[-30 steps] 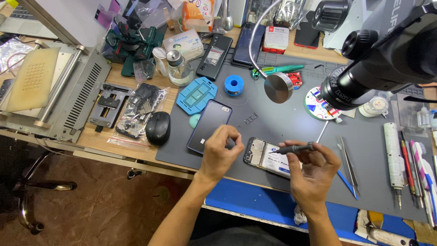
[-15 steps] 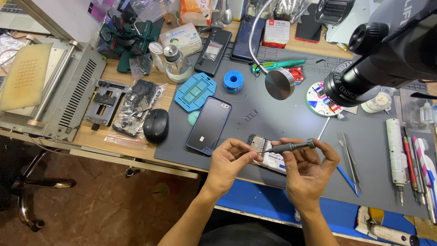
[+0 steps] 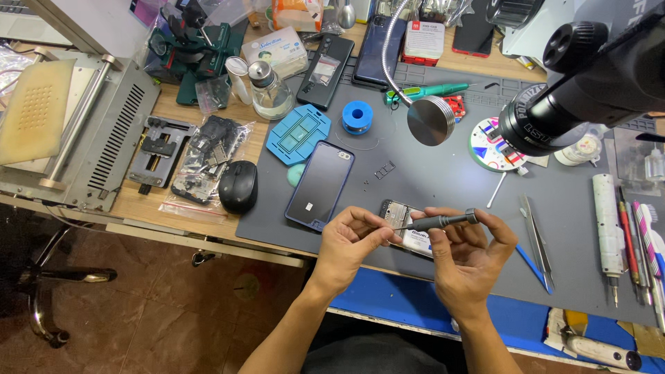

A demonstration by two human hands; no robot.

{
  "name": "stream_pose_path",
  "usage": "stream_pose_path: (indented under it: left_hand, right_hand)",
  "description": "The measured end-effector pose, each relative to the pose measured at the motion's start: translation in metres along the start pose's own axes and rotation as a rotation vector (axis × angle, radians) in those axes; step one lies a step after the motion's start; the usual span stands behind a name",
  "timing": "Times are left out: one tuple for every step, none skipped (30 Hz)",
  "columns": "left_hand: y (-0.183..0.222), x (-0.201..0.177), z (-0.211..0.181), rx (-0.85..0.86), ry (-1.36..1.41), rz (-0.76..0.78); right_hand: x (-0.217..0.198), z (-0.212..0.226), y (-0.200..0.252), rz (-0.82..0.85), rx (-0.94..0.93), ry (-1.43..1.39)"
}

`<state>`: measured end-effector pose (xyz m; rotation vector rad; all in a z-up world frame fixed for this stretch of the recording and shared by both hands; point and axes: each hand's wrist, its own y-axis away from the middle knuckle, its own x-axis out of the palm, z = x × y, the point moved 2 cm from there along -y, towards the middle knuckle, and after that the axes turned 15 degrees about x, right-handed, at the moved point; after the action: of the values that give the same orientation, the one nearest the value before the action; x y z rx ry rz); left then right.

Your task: The person uses tweezers to adjust a small component on a disassembled smartphone, then uses a pen-like tool to repeatedly touch and clean the battery connector area. The phone remains open on the workbench throughout the clip.

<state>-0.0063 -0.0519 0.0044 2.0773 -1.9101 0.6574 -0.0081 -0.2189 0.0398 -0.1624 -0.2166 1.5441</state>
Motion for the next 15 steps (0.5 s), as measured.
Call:
stream_pose_path:
  left_hand:
    - [0.0,0.001,-0.002,-0.001,0.0,-0.001]
    - [0.0,0.001,-0.004,-0.008,-0.011,-0.015]
    - [0.0,0.001,-0.006,-0.015,-0.022,-0.03]
    - [0.001,0.002,-0.005,-0.012,-0.025,-0.037]
    - [0.003,0.002,-0.004,-0.001,-0.009,-0.047]
    - [0.004,0.001,-0.004,0.013,0.005,-0.065]
    - [0.006,0.001,-0.005,0.022,-0.001,-0.08]
    - [0.007,0.002,-0.006,0.01,0.009,-0.068]
    - [0.008,0.002,-0.006,-0.001,0.018,-0.055]
    - [0.009,0.001,-0.007,0.005,0.014,-0.069]
    - [0.01,0.0,-0.008,0.004,0.024,-0.053]
    - [0.01,0.001,-0.008,0.0,0.035,-0.03]
    - [0.008,-0.002,-0.013,0.003,0.033,-0.038]
    - [0.007,-0.003,-0.017,0.051,-0.088,0.042]
    - [0.006,-0.003,-0.021,0.099,-0.211,0.121]
  right_hand:
    - [0.0,-0.001,0.0,0.0,0.002,0.0]
    - [0.0,-0.001,0.0,0.015,-0.019,0.005]
    - [0.001,-0.001,0.0,0.029,-0.04,0.01]
    - [0.001,-0.006,0.002,0.036,-0.039,0.006]
    - [0.0,-0.01,0.004,-0.045,-0.056,0.068]
    - [0.001,-0.014,0.006,-0.119,-0.071,0.126]
    - [0.005,-0.008,0.006,-0.103,-0.07,0.118]
    - [0.008,-0.004,0.006,-0.092,-0.009,0.098]
    - [0.011,0.001,0.006,-0.081,0.053,0.079]
    - [0.012,0.0,0.005,-0.066,0.055,0.074]
    - [0.013,0.0,0.005,-0.025,0.037,0.089]
    - [0.013,0.001,0.004,0.009,0.016,0.107]
    - [0.012,-0.001,0.001,0.018,0.018,0.105]
    - [0.01,-0.001,0.0,0.038,-0.031,0.129]
    - [0.007,-0.001,-0.002,0.059,-0.079,0.152]
